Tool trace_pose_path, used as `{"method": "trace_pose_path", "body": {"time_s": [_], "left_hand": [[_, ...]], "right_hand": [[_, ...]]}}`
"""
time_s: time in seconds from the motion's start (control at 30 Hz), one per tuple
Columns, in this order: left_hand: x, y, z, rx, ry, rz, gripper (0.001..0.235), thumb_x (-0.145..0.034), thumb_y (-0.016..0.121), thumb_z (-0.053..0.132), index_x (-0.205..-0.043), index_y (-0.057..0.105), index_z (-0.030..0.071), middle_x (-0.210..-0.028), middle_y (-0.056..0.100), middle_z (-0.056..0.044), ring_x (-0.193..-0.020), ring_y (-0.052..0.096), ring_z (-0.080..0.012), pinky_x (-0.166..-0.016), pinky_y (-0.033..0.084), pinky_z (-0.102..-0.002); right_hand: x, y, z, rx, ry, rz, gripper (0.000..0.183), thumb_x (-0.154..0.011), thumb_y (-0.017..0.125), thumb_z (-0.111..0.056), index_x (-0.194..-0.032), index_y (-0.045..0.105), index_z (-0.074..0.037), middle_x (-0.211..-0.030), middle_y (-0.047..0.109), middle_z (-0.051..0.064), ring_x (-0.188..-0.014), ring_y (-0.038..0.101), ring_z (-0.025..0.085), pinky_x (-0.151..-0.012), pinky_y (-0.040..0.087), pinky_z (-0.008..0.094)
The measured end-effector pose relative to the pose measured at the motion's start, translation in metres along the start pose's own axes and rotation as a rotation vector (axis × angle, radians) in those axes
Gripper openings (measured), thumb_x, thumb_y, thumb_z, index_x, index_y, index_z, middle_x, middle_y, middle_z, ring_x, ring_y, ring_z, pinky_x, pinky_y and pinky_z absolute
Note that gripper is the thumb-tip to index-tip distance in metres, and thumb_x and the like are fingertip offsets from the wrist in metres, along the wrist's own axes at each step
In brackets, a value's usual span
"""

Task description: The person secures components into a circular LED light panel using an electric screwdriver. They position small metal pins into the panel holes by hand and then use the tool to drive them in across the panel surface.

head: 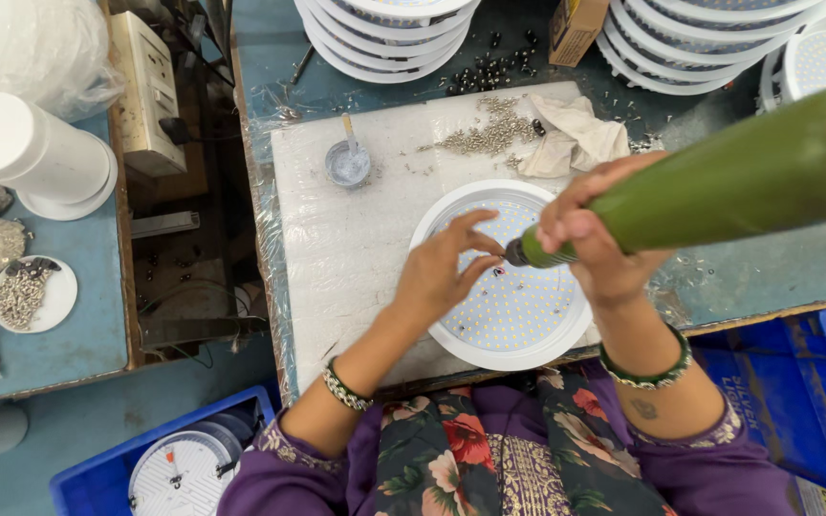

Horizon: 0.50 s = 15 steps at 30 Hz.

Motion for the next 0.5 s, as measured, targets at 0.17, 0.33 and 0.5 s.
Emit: {"method": "trace_pose_path", "body": {"time_s": [0.17, 0.33, 0.5], "left_hand": [[-0.007, -0.023, -0.025, -0.089, -0.035, 0.012, 0.074, -0.082, 0.084, 0.012, -0.144, 0.043, 0.011, -0.095, 0.077, 0.001, -0.098, 0.075, -0.0203, -0.085, 0.058, -0.033], [-0.008, -0.036, -0.044, -0.174, -0.061, -0.001, 0.074, -0.082, 0.082, 0.007, -0.145, 0.043, 0.011, -0.094, 0.079, 0.003, -0.107, 0.069, -0.0214, -0.097, 0.049, -0.037], [-0.011, -0.047, -0.046, -0.242, 0.042, 0.000, 0.076, -0.080, 0.080, 0.003, -0.146, 0.043, 0.009, -0.093, 0.078, 0.002, -0.112, 0.066, -0.0233, -0.105, 0.042, -0.040]], "right_hand": [[-0.005, 0.023, 0.044, 0.109, 0.042, -0.027, 0.022, -0.102, 0.065, 0.004, -0.115, 0.049, 0.002, -0.086, 0.061, 0.011, -0.065, 0.064, 0.015, -0.060, 0.056, 0.027], [-0.016, 0.037, 0.074, 0.129, 0.106, -0.024, 0.015, -0.102, 0.065, 0.005, -0.108, 0.052, 0.005, -0.082, 0.062, 0.010, -0.064, 0.063, 0.015, -0.059, 0.055, 0.027], [-0.020, 0.045, 0.087, 0.149, 0.109, -0.047, 0.011, -0.102, 0.064, 0.006, -0.105, 0.054, 0.006, -0.079, 0.061, 0.010, -0.062, 0.064, 0.015, -0.058, 0.054, 0.026]]}}
Point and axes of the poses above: each hand's wrist, its own x-axis away from the middle knuckle, its own y-axis out of the palm, z = x × y, the point moved 6 cm from there along -x, towards the middle knuckle
